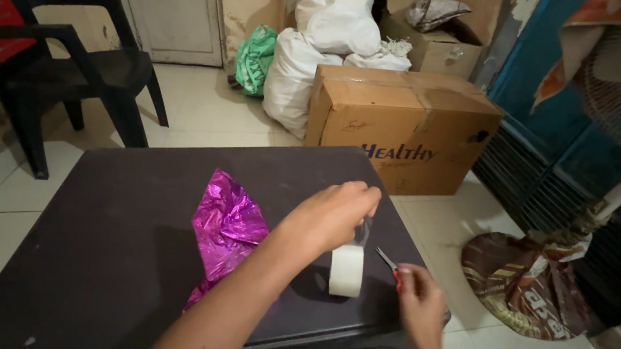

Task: The person wraps a small box with purple foil paper on a table. They fold the paper around the box, cut and apply clear tape with scissors to secure the folds, and smooth the edges to complete the wrapping.

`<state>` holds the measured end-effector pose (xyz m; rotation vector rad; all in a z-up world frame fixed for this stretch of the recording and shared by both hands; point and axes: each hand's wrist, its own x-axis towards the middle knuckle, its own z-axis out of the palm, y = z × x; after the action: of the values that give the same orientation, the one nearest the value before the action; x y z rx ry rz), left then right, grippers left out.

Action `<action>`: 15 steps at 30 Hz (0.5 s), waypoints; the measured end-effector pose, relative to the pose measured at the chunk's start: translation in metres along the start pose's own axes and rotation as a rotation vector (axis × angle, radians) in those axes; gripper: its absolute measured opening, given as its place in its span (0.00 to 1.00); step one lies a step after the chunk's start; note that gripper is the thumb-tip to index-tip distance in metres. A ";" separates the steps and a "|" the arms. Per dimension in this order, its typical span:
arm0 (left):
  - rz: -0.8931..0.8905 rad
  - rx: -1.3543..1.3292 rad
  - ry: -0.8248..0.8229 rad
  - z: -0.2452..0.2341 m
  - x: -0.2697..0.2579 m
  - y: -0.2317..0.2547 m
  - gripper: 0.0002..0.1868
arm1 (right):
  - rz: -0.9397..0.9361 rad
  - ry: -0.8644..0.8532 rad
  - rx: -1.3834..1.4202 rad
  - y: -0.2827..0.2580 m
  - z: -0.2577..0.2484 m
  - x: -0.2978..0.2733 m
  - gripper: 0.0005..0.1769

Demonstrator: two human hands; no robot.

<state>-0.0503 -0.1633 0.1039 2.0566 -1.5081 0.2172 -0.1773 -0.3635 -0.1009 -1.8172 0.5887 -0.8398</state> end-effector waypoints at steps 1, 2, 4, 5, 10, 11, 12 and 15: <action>-0.004 -0.004 0.001 0.000 -0.002 0.002 0.15 | -0.081 0.073 -0.210 0.000 -0.012 0.004 0.16; -0.006 -0.010 0.003 0.000 -0.003 0.004 0.15 | -0.102 0.019 -0.350 -0.002 -0.022 0.007 0.15; -0.020 -0.001 -0.024 -0.002 -0.003 0.006 0.16 | -0.140 -0.090 -0.632 -0.005 -0.035 0.014 0.17; -0.027 0.003 -0.038 -0.002 -0.003 0.008 0.16 | -0.125 -0.129 -0.697 -0.006 -0.038 0.017 0.17; -0.039 0.029 -0.076 -0.003 -0.011 0.016 0.13 | -0.080 -0.384 -1.073 -0.012 -0.032 0.043 0.16; -0.047 0.033 -0.085 -0.001 -0.013 0.019 0.12 | -0.114 -0.406 -1.154 -0.011 -0.032 0.044 0.13; -0.053 0.033 -0.092 0.001 -0.016 0.020 0.11 | -0.152 -0.427 -1.234 -0.011 -0.028 0.047 0.10; -0.074 0.026 -0.114 0.005 -0.029 0.025 0.09 | -0.192 -0.507 -1.393 -0.017 -0.025 0.041 0.08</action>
<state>-0.0842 -0.1473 0.0952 2.1734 -1.4998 0.0923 -0.1700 -0.4015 -0.0672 -3.2240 0.7212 0.0958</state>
